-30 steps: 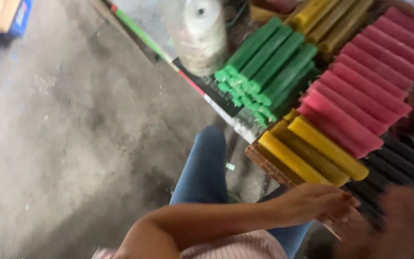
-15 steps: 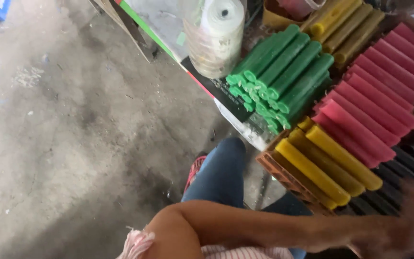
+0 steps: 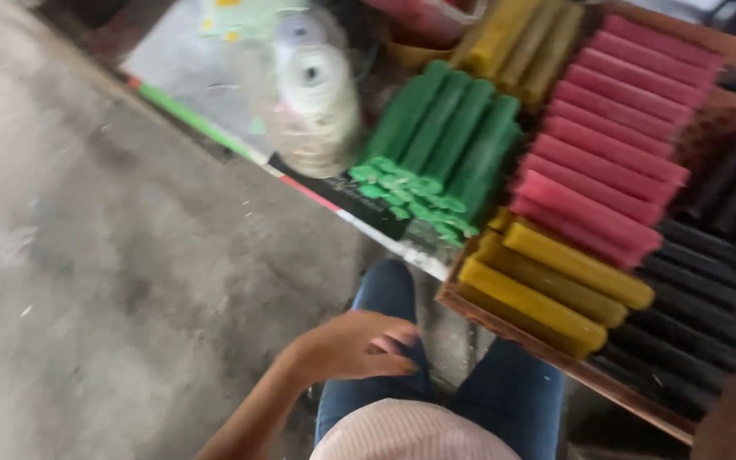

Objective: Organizing colored candles by placing them into neat rows within a wooden tray.

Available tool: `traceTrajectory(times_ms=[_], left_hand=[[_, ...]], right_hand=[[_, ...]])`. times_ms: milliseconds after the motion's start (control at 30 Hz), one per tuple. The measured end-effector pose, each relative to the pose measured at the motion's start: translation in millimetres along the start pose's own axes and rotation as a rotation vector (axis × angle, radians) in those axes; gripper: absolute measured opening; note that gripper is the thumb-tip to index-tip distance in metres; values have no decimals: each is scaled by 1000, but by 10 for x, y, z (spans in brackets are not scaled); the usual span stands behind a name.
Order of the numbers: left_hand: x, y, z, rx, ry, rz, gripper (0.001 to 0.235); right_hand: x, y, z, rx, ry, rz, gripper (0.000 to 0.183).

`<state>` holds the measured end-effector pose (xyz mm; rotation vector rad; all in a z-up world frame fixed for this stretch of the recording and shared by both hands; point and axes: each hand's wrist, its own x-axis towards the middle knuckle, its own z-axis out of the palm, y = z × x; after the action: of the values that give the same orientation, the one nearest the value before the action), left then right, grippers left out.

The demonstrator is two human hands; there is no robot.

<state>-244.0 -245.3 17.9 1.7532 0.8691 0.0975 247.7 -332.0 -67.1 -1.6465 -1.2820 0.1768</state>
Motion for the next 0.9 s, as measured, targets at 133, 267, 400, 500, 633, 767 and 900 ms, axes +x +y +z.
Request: traceTrajectory(times_ms=[133, 267, 400, 500, 633, 767, 900], left_hand=[[85, -324, -203, 612, 225, -773, 26], [37, 54, -305, 413, 442, -480, 46], [336, -43, -327, 494, 743, -179, 45], [542, -101, -485, 466, 926, -53, 43], [812, -416, -645, 463, 1157, 52, 49], [924, -555, -690, 406, 1182, 72, 25], [981, -631, -641, 261, 994, -176, 31]], right_hand=[[147, 225, -26, -611, -54, 98, 32], [13, 453, 36, -844, 66, -277, 31], [-43, 445, 61, -1002, 102, -173, 30], [-56, 422, 70, -1002, 88, -125, 29], [-56, 434, 70, -992, 81, -108, 26], [-56, 487, 85, -1024, 76, -39, 24], [-58, 463, 75, -1026, 38, 72, 27]])
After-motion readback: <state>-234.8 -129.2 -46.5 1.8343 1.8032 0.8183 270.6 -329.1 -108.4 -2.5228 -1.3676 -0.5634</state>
